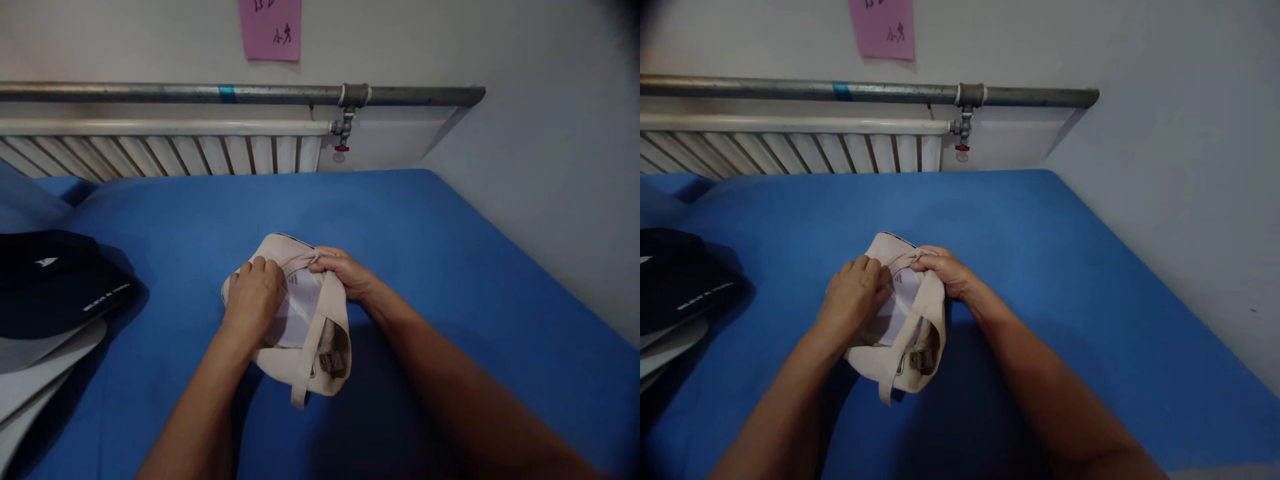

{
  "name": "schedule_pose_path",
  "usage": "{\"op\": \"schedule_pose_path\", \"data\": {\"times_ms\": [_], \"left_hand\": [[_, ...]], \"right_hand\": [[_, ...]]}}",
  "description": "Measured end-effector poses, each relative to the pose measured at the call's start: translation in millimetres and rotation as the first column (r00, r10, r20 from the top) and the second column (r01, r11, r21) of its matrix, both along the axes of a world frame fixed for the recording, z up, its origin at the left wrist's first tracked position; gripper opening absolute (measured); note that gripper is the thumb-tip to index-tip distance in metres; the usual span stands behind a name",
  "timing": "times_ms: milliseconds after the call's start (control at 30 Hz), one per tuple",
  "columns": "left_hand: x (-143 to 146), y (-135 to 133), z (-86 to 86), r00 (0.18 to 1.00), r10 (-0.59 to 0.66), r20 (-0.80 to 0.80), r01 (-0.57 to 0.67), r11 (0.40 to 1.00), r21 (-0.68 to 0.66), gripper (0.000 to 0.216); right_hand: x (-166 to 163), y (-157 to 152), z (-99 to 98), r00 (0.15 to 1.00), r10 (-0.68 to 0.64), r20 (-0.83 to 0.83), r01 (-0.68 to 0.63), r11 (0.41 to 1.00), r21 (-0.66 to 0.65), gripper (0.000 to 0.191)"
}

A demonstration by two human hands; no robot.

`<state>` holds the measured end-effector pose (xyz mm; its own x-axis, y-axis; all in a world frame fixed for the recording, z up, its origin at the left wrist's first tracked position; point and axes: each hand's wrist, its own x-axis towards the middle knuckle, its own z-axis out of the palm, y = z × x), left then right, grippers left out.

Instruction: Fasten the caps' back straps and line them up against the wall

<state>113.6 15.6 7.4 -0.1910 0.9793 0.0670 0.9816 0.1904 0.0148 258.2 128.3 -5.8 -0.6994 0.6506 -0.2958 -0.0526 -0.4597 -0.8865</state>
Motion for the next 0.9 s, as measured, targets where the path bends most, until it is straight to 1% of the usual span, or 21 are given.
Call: {"op": "schedule_pose_path", "data": {"times_ms": [100,200,333,400,467,567,633,767,900], "left_hand": [[2,2,-1.6,0.999,-0.019,-0.027,0.018,1.000,-0.024,0.024],[6,3,-1.8,0.999,0.004,-0.044,-0.005,1.000,-0.021,0.027],[11,5,1.3,0.999,0.033,-0.017,-0.034,0.999,-0.033,0.026],[10,5,2.5,0.999,0.031,0.016,-0.030,0.999,-0.037,0.025],[6,4,2.8,0.998,0.014,0.054,-0.015,1.000,0.010,0.025],[-2,2,2.4,0.995,-0.038,0.093,0.032,0.998,0.060,0.023],[-6,2,1.9,0.991,-0.062,0.122,0.057,0.997,0.043,0.017],[-8,2,1.1,0.991,-0.028,0.129,0.026,1.000,0.017,0.023],[-5,2,2.3,0.993,-0.035,0.111,0.036,0.999,-0.006,0.015]], "right_hand": [[0,1,-1.4,1.000,-0.023,0.003,0.023,1.000,0.000,0.018],[0,2,-3.5,1.000,-0.028,0.006,0.028,1.000,-0.007,0.019],[1,3,-4.7,0.999,-0.035,0.007,0.035,0.999,0.015,0.024],[2,3,-3.9,0.999,-0.029,0.015,0.028,0.999,0.039,0.023],[3,3,-2.2,0.999,-0.035,0.029,0.032,0.995,0.092,0.023],[4,3,0.5,0.995,-0.080,0.053,0.067,0.975,0.213,0.038],[4,3,1.2,0.993,-0.098,0.067,0.075,0.956,0.284,0.045],[2,4,0.4,0.990,-0.115,0.085,0.073,0.917,0.391,0.044],[2,3,-1.7,0.982,-0.154,0.112,0.086,0.886,0.456,0.045]]}}
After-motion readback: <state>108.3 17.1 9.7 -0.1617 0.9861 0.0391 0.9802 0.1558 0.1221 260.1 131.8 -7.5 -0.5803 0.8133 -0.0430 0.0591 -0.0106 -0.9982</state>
